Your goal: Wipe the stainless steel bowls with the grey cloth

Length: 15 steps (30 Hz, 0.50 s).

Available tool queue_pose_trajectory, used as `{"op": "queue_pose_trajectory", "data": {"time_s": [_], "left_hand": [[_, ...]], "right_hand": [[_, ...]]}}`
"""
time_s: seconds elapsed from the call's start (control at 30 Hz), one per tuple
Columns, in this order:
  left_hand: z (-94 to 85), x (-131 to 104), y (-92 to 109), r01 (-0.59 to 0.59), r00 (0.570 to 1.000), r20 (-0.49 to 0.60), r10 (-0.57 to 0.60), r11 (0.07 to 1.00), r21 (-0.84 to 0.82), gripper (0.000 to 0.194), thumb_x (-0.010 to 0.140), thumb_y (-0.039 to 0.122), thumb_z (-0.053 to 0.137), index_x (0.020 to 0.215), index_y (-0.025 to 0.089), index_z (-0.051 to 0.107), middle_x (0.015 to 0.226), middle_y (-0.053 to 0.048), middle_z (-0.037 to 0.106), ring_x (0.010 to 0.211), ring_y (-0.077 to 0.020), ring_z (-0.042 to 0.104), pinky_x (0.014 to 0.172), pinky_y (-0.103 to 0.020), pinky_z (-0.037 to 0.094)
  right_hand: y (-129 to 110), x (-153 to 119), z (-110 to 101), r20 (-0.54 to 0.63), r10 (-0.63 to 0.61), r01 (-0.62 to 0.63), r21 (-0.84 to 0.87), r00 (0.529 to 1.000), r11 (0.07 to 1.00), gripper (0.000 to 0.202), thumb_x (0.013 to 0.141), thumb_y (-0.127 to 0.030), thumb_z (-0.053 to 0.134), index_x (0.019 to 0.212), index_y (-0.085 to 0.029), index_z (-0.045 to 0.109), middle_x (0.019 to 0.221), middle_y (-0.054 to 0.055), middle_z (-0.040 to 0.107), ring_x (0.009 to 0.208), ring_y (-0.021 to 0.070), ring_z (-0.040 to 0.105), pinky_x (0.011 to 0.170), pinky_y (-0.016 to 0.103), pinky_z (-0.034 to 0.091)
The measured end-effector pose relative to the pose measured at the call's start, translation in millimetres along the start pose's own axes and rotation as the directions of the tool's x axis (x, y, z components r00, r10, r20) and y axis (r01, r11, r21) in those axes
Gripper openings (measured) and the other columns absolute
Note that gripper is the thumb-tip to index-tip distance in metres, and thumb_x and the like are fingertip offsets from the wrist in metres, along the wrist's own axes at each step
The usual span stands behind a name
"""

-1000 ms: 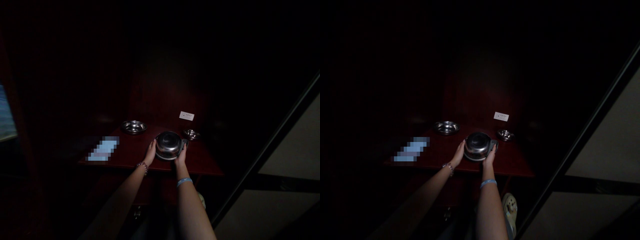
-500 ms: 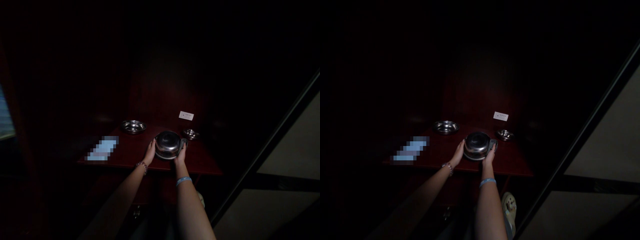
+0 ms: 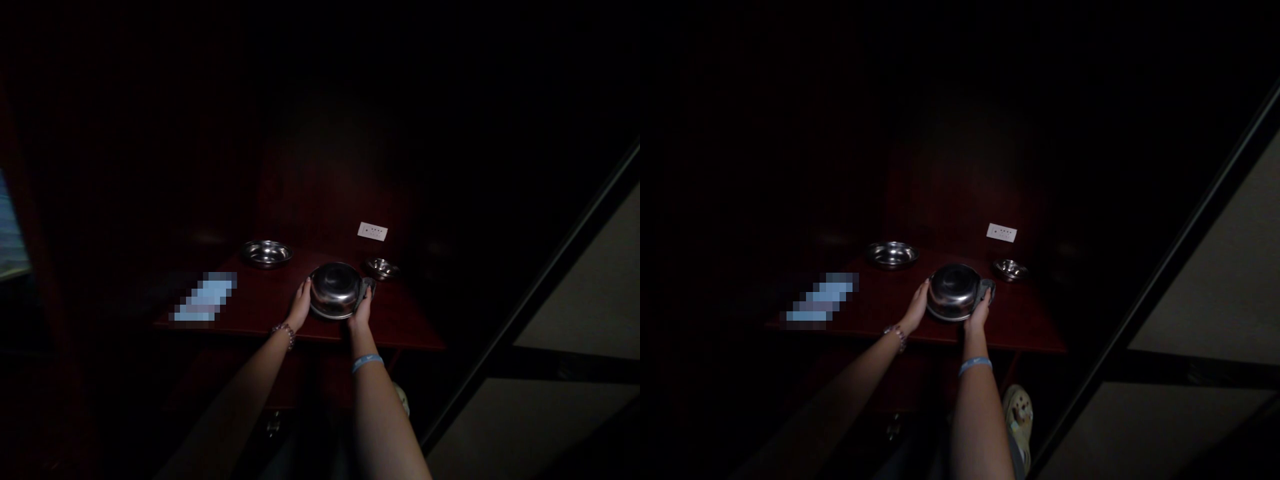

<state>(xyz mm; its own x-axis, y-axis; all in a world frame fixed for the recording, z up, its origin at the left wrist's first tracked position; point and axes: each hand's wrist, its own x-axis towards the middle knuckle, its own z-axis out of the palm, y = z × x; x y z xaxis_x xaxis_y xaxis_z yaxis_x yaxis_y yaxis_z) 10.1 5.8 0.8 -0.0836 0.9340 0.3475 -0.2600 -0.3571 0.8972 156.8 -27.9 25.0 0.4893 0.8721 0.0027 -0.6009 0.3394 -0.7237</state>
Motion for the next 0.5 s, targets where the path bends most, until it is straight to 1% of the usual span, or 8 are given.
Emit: {"op": "queue_pose_trajectory", "data": {"time_s": [0.23,0.37,0.5], "left_hand": [[-0.4,-0.1,-0.7,0.011,1.000,-0.006,-0.011,1.000,0.003,0.051,0.094,0.050,0.040,0.122,0.013,0.061,0.132,-0.015,0.062,0.126,-0.0238,0.056,0.112,-0.038,0.036],[0.0,-0.6,1.3,0.010,1.000,0.000,-0.010,1.000,0.001,0.049,0.094,0.048,0.040,0.122,0.013,0.061,0.132,-0.015,0.062,0.125,-0.0239,0.056,0.112,-0.039,0.036],[1.2,-2.3,5.1,0.010,1.000,-0.010,-0.010,1.000,-0.004,0.046,0.095,0.044,0.041,0.120,0.013,0.062,0.132,-0.014,0.062,0.125,-0.0230,0.056,0.112,-0.036,0.036]], "right_hand": [[0.8,1.2,-1.0,0.008,-0.016,0.016,-0.040,1.000,0.999,0.046,0.090,-0.051,0.040,0.102,-0.017,0.068,0.094,0.009,0.075,0.092,0.0215,0.070,0.085,0.039,0.057],[0.4,0.1,-0.3,-0.010,-0.005,0.005,-0.014,1.000,1.000,0.045,0.090,-0.051,0.042,0.101,-0.016,0.069,0.093,0.009,0.075,0.091,0.0210,0.070,0.086,0.037,0.057],[-0.2,-2.1,-0.2,-0.003,0.029,-0.029,0.021,1.000,0.999,0.045,0.090,-0.051,0.041,0.102,-0.018,0.069,0.094,0.007,0.075,0.092,0.0205,0.071,0.086,0.038,0.057]]}}
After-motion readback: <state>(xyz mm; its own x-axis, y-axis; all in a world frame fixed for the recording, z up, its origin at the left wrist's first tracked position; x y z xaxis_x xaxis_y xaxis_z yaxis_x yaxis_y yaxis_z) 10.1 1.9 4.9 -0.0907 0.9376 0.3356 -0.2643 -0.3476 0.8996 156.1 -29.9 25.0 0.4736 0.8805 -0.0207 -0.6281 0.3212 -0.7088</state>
